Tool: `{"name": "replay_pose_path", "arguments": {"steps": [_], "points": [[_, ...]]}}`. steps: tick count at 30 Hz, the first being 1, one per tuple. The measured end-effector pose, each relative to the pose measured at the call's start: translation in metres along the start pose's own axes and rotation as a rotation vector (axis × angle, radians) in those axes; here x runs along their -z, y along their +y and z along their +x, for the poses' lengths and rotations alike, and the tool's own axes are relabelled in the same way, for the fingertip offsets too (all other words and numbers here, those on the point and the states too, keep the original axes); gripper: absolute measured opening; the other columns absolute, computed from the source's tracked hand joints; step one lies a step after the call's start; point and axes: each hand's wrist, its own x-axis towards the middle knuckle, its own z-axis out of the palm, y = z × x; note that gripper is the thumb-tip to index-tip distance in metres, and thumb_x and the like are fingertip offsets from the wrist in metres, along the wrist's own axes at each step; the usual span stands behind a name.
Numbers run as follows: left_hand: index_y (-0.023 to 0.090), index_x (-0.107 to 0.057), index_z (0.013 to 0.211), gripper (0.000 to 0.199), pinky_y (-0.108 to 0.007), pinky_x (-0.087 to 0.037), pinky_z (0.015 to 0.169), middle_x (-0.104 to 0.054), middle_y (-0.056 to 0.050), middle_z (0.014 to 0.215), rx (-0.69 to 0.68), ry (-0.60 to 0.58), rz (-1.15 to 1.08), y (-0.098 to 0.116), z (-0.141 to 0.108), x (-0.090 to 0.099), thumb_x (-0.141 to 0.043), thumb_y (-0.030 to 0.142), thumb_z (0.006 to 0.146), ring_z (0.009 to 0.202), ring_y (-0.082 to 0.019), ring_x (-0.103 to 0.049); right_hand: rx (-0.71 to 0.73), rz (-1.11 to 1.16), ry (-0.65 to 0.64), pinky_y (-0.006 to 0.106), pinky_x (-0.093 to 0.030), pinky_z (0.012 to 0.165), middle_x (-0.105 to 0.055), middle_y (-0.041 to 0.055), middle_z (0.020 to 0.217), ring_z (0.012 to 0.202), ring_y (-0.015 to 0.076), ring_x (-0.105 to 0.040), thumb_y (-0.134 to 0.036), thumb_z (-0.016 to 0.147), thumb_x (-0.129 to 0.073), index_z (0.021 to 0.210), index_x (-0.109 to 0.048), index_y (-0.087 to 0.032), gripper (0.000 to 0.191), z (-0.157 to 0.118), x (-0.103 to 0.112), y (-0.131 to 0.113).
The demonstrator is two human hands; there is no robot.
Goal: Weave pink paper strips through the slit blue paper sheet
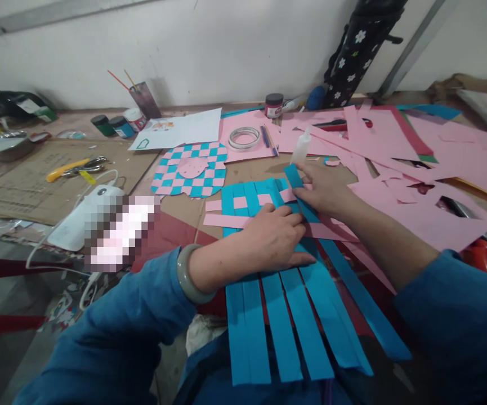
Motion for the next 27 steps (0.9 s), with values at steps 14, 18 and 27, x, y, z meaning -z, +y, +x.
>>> {"name": "replay_pose_path", "arguments": {"steps": [14,18,27], "points": [[0.012,-0.066,0.113,0.059,-0.043,-0.04,0.09,-0.064,-0.012,0.12,0.002,-0.012,-0.021,0.001,-0.001,0.001,-0.046,0.063,0.092,0.114,-0.03,-0.054,-0.041,-0.139,-0.036,0.041,-0.051,0.083,-0.07,0.0126,0.118,0.103,0.0322,-0.065,-0.02,0.077,-0.056,0.131,-0.057,-0.019,0.054,-0.003,0.0,-0.008],[0.012,-0.066,0.113,0.059,-0.044,-0.04,0.092,-0.064,-0.011,0.12,-0.009,0.009,-0.03,0.0,-0.001,-0.002,-0.046,0.063,0.092,0.114,-0.03,-0.054,-0.071,-0.166,-0.054,0.042,-0.051,0.084,-0.069,0.0134,0.119,0.106,0.0328,-0.064,-0.019,0.076,-0.056,0.138,-0.051,-0.017,0.062,-0.002,-0.001,-0.007],[0.013,-0.065,0.117,0.059,-0.043,-0.04,0.09,-0.064,-0.011,0.122,-0.016,0.013,-0.026,-0.003,-0.001,-0.002,-0.045,0.063,0.092,0.114,-0.03,-0.055,-0.077,-0.214,-0.066,0.043,-0.05,0.085,-0.071,0.0141,0.109,0.106,0.034,-0.063,-0.023,0.078,-0.058,0.138,-0.05,-0.017,0.061,-0.003,0.001,-0.011]]}}
